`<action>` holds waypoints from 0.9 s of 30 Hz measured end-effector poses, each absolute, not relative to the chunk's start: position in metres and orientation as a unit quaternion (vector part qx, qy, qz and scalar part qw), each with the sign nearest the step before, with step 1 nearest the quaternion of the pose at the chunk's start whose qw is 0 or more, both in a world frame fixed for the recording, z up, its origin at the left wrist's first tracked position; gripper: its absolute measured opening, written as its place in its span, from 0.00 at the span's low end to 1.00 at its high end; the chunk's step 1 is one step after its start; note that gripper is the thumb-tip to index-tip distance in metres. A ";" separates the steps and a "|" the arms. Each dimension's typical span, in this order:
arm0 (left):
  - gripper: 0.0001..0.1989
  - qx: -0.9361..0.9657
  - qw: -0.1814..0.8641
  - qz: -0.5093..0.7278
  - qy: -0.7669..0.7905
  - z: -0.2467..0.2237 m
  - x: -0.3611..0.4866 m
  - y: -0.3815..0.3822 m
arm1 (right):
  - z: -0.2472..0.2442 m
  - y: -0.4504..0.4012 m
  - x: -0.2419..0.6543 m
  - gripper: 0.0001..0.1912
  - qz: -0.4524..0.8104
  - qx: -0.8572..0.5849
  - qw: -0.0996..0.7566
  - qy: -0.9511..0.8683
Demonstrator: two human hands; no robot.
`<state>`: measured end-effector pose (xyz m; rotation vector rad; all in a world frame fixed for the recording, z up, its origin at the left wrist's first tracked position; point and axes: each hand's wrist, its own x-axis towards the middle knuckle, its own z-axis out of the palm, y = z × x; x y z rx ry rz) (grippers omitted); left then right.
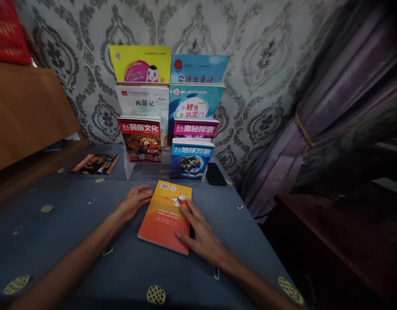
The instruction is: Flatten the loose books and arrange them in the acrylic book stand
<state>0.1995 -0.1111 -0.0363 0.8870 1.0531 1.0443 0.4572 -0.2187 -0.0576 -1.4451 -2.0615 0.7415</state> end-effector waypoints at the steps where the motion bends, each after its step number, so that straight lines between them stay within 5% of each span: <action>1: 0.22 0.382 0.664 0.453 0.456 -0.035 0.199 -0.111 | -0.057 -0.219 0.457 0.40 0.272 -0.528 0.264 -0.760; 7: 0.26 0.410 0.764 0.344 0.361 -0.026 0.207 -0.126 | -0.062 -0.215 0.455 0.36 0.301 -0.503 0.299 -0.753; 12: 0.31 0.429 0.746 0.374 0.344 -0.011 0.206 -0.135 | -0.067 -0.196 0.449 0.43 0.333 -0.487 0.444 -0.675; 17: 0.31 0.514 0.688 0.422 0.290 0.021 0.195 -0.134 | -0.023 -0.172 0.439 0.25 0.516 -0.344 0.477 -0.623; 21: 0.26 0.582 0.606 0.468 0.274 0.037 0.180 -0.127 | 0.003 -0.167 0.433 0.15 0.355 -0.362 0.522 -0.686; 27: 0.18 0.593 0.579 0.461 0.317 0.009 0.167 -0.118 | -0.025 -0.174 0.421 0.13 0.167 -0.424 0.469 -0.756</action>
